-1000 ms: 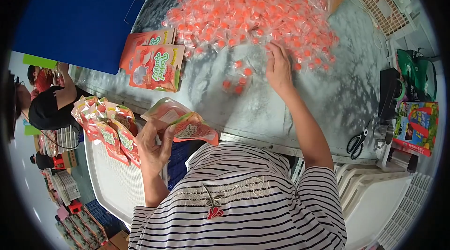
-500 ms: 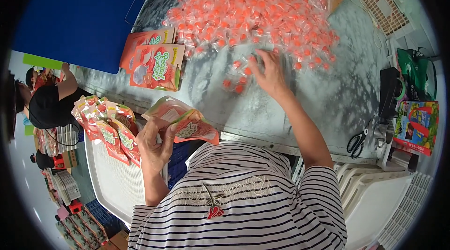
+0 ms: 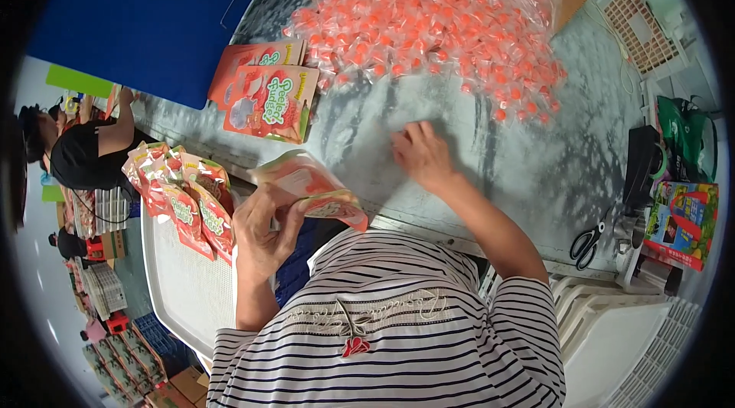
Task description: Manually placing small individually wrapped candies into printed plastic bags in a factory assembly line setting.
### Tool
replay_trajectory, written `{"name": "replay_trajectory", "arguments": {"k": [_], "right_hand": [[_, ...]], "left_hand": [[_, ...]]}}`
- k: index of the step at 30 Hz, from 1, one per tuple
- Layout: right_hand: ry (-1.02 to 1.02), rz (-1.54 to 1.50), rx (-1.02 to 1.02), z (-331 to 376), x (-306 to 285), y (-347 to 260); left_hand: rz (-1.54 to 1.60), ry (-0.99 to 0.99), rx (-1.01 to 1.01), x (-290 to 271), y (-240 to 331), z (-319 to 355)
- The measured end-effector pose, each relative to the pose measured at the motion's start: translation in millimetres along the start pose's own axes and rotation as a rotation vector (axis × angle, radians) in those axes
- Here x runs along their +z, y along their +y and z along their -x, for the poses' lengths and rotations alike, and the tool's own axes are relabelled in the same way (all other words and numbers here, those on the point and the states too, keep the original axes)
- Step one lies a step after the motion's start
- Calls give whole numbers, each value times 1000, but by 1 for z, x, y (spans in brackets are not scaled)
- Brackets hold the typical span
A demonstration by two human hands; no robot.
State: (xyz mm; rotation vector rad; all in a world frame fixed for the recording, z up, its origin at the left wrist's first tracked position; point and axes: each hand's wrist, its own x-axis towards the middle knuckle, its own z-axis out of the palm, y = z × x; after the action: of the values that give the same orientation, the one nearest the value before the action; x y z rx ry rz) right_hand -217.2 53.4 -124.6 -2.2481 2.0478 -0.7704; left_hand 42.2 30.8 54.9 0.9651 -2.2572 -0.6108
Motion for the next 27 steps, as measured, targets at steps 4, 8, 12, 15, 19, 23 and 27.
{"name": "replay_trajectory", "arguments": {"k": [4, 8, 12, 15, 19, 23, 27], "right_hand": [[82, -505, 467, -2, -25, 33], [104, -1234, 790, -50, -118, -22], [41, -1431, 562, -81, -150, -90], [22, -1261, 260, -86, -131, -98], [-154, -1139, 166, -78, -140, -103], [-6, -1079, 28, -67, -136, -110], [-1, -736, -141, -66, -132, -101]], "left_hand": [[29, -52, 162, 12, 0, -15], [7, -70, 185, 18, 5, -22], [-15, -107, 225, 21, 11, -27], [-23, -149, 222, 20, 15, -29], [71, -104, 193, 23, 11, -25], [87, -83, 186, 24, 6, -25], [108, -62, 184, 26, 8, -25]]}}
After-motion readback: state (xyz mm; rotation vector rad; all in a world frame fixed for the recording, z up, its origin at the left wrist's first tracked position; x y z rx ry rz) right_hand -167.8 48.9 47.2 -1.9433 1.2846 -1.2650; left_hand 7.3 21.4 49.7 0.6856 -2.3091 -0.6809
